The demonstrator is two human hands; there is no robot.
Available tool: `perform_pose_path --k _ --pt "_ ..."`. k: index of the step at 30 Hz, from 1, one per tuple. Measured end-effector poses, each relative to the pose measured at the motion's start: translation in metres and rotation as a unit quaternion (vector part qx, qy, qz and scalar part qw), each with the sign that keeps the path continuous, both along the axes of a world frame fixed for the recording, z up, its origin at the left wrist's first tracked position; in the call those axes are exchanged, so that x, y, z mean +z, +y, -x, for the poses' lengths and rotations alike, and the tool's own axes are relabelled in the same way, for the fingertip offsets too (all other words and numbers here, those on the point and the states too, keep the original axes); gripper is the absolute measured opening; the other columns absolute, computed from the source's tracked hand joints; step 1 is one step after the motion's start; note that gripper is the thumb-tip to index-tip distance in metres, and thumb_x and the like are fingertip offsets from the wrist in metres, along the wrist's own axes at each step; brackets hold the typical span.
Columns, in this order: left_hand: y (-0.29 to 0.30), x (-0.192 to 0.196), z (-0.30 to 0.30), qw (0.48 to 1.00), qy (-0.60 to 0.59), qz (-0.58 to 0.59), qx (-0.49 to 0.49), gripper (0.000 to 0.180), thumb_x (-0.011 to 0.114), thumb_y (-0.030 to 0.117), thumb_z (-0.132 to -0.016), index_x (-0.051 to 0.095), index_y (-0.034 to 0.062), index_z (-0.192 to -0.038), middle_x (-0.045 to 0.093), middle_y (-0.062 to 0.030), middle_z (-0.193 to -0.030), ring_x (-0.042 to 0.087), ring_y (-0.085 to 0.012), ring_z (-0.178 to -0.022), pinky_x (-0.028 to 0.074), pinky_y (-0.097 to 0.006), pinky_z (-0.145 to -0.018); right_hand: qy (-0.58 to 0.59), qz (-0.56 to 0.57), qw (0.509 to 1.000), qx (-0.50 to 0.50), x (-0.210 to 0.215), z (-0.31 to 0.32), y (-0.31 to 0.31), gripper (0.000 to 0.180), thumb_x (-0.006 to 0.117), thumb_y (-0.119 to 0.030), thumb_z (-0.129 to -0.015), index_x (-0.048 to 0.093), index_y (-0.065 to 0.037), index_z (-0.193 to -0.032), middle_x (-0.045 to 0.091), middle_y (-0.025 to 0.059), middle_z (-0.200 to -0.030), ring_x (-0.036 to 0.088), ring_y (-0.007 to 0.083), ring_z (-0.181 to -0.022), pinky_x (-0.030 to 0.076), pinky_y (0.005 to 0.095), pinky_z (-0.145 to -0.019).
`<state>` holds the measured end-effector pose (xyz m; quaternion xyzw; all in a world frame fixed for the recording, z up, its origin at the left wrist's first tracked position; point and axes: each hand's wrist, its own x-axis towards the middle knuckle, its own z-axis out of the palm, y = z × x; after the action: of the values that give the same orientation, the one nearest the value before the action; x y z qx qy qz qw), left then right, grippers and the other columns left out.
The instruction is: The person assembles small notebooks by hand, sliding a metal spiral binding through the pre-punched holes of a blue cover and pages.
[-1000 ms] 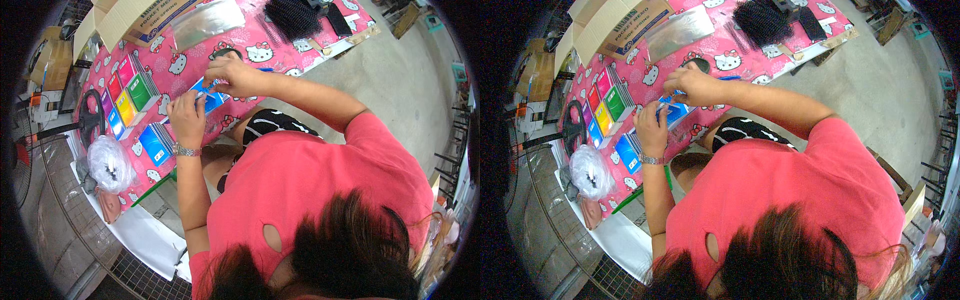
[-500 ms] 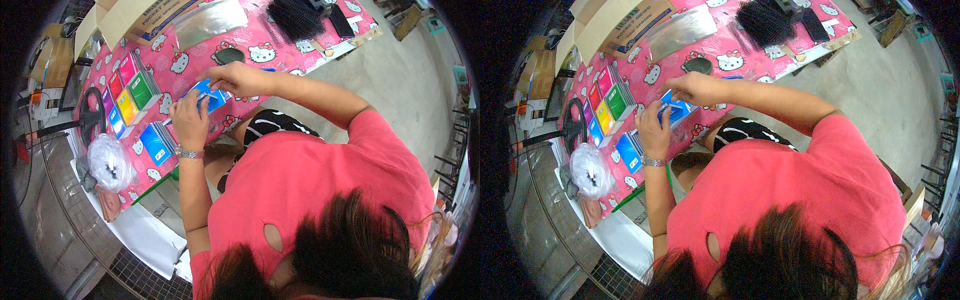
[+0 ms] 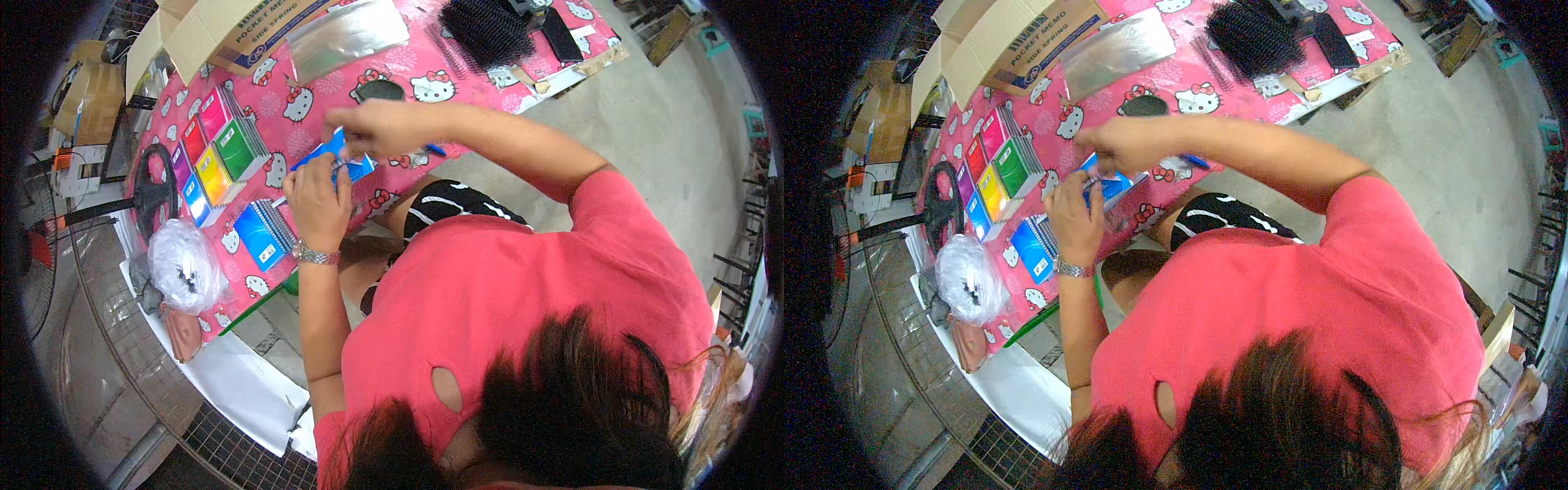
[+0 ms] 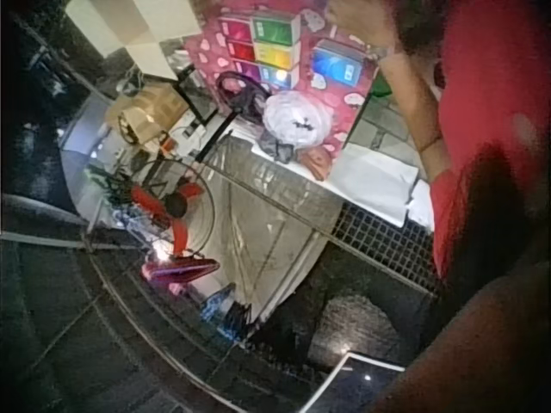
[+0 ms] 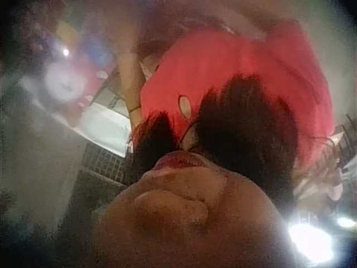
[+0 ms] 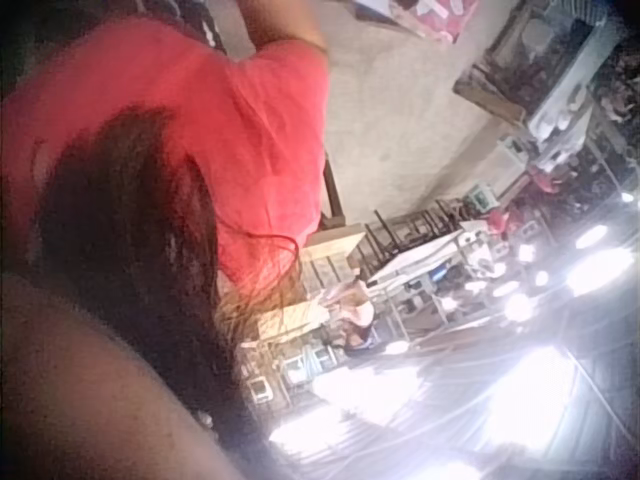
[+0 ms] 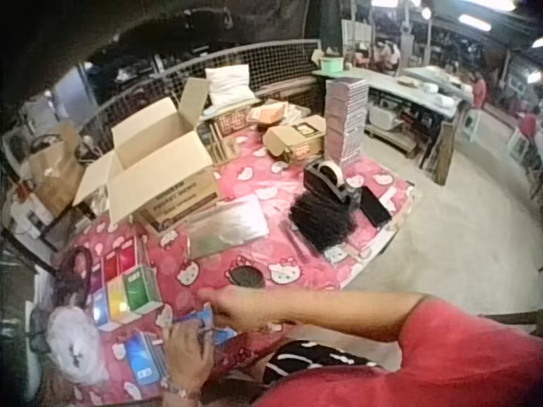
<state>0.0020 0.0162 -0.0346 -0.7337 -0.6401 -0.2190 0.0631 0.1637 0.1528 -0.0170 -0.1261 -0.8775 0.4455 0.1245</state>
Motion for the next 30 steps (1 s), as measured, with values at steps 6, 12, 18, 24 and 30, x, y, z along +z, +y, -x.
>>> perform_pose_path --k 6,12,18,24,30 --pt "0.003 0.000 0.003 1.000 -0.008 0.016 -0.023 0.020 0.058 0.023 -0.091 0.058 0.0075 -0.105 0.062 -0.0078 -0.095 0.057 -0.0256 -0.091 0.036 -0.042 -0.089 -0.040 -0.265 0.962 -0.051 -0.128 -0.007 0.095 0.035 0.069 -0.013 -0.070 0.057 -0.005 -0.102 0.063 0.0175 -0.110 0.062 0.0355 -0.095 0.049 0.0468 -0.087" --pt "-0.011 -0.005 -0.002 0.992 0.100 -0.025 0.077 0.025 0.057 0.035 -0.092 0.060 0.0134 -0.104 0.060 -0.0085 -0.101 0.053 -0.0293 -0.110 0.030 -0.058 -0.095 -0.077 -0.204 0.975 -0.031 -0.096 -0.004 0.090 0.037 0.072 -0.022 -0.067 0.062 -0.005 -0.098 0.060 0.0166 -0.117 0.056 0.0355 -0.109 0.043 0.0432 -0.097" --pt "-0.015 -0.014 0.006 0.989 0.044 -0.004 0.138 0.033 0.066 0.039 -0.085 0.062 0.0111 -0.102 0.058 -0.0095 -0.105 0.050 -0.0328 -0.110 0.035 -0.053 -0.093 -0.032 0.232 0.964 0.127 -0.014 0.012 0.049 0.047 0.070 -0.024 -0.075 0.063 -0.002 -0.116 0.061 0.0109 -0.116 0.057 0.0228 -0.106 0.042 0.0339 -0.096" --pt "-0.005 -0.003 -0.002 0.994 -0.001 0.014 0.104 0.033 0.070 0.036 -0.081 0.063 0.0081 -0.099 0.058 -0.0109 -0.102 0.052 -0.0326 -0.102 0.040 -0.046 -0.086 0.048 0.493 0.850 0.177 -0.020 0.009 0.048 0.053 0.071 -0.026 -0.075 0.061 0.003 -0.118 0.063 0.0113 -0.111 0.057 0.0187 -0.105 0.043 0.0309 -0.094" --pt "-0.003 -0.009 0.008 0.996 -0.024 -0.031 0.079 0.033 0.071 0.033 -0.077 0.061 0.0088 -0.099 0.057 -0.0089 -0.097 0.051 -0.0299 -0.098 0.039 -0.045 -0.082 0.035 0.411 0.896 0.165 -0.015 0.013 0.044 0.047 0.068 -0.028 -0.078 0.063 0.003 -0.114 0.060 0.0120 -0.114 0.053 0.0215 -0.113 0.038 0.0337 -0.100"
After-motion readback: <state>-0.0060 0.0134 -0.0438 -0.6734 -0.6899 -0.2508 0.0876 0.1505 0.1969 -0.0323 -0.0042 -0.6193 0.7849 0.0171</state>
